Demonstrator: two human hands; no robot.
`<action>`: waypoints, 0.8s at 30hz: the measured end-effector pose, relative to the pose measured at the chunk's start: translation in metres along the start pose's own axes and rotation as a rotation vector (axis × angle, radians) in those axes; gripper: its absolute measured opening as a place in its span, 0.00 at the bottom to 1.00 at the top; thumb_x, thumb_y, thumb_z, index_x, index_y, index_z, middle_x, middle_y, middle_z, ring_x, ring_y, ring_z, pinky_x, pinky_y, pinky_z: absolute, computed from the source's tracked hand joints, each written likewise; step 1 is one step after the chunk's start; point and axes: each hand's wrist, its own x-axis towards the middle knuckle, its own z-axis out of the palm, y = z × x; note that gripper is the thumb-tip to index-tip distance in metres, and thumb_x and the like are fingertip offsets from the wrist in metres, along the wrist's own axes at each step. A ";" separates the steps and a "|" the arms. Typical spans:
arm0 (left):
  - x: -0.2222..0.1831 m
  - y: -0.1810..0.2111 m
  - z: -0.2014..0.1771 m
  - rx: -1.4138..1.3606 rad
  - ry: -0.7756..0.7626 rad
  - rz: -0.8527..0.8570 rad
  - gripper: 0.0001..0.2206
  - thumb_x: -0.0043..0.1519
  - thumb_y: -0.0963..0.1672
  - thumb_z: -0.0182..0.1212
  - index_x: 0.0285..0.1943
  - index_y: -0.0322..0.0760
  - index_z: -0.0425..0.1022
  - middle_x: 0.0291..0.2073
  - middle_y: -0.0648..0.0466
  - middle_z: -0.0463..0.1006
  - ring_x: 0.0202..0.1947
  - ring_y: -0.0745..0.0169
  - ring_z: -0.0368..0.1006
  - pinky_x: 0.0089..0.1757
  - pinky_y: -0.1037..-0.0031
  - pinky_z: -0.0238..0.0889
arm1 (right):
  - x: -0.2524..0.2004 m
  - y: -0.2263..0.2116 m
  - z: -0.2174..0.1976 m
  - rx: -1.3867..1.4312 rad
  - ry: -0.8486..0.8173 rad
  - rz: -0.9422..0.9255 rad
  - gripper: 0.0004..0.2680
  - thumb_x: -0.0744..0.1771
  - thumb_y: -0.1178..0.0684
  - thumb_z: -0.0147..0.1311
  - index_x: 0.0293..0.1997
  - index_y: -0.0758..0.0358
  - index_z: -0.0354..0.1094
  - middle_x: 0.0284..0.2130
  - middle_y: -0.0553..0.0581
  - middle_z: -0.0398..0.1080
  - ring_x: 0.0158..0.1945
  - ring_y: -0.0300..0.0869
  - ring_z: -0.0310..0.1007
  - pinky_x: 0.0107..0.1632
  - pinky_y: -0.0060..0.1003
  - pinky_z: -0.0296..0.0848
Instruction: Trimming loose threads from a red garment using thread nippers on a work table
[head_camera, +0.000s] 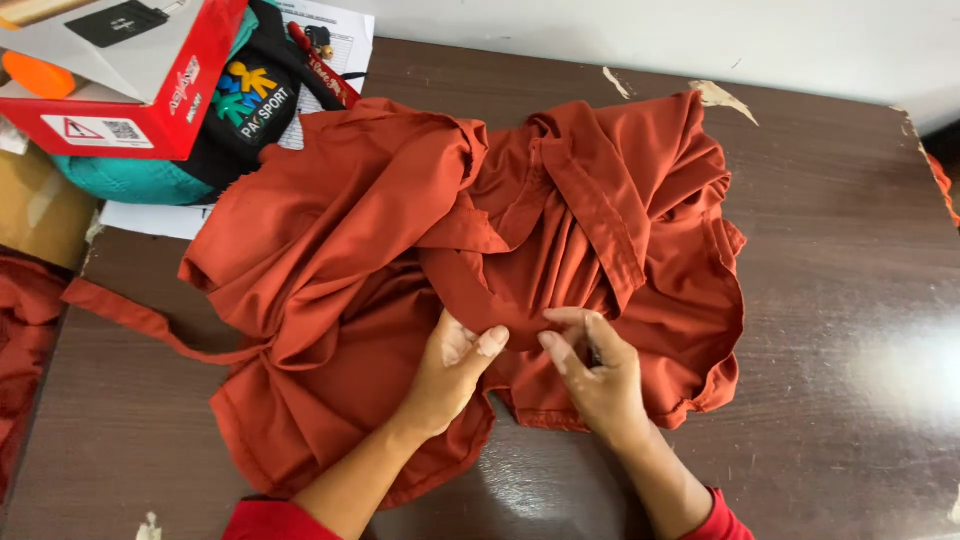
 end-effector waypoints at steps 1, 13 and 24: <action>0.000 -0.010 -0.003 0.041 0.002 0.003 0.20 0.65 0.38 0.61 0.67 0.35 0.65 0.55 0.44 0.79 0.57 0.55 0.76 0.57 0.56 0.70 | 0.001 0.006 0.004 -0.017 0.063 -0.020 0.06 0.64 0.59 0.66 0.43 0.60 0.80 0.18 0.51 0.71 0.18 0.33 0.63 0.22 0.26 0.61; -0.013 0.025 0.019 -0.145 -0.107 -0.062 0.16 0.66 0.39 0.58 0.62 0.34 0.63 0.53 0.48 0.76 0.55 0.62 0.72 0.59 0.70 0.67 | -0.007 -0.011 -0.006 0.016 -0.115 0.022 0.08 0.71 0.50 0.48 0.38 0.63 0.67 0.29 0.50 0.65 0.33 0.36 0.62 0.38 0.31 0.64; -0.011 0.005 0.002 -0.118 0.023 -0.126 0.11 0.65 0.41 0.60 0.55 0.36 0.69 0.46 0.54 0.78 0.48 0.69 0.71 0.55 0.74 0.66 | -0.005 -0.046 -0.021 0.082 -0.874 -0.227 0.17 0.70 0.38 0.46 0.25 0.57 0.61 0.18 0.47 0.62 0.17 0.35 0.58 0.20 0.33 0.57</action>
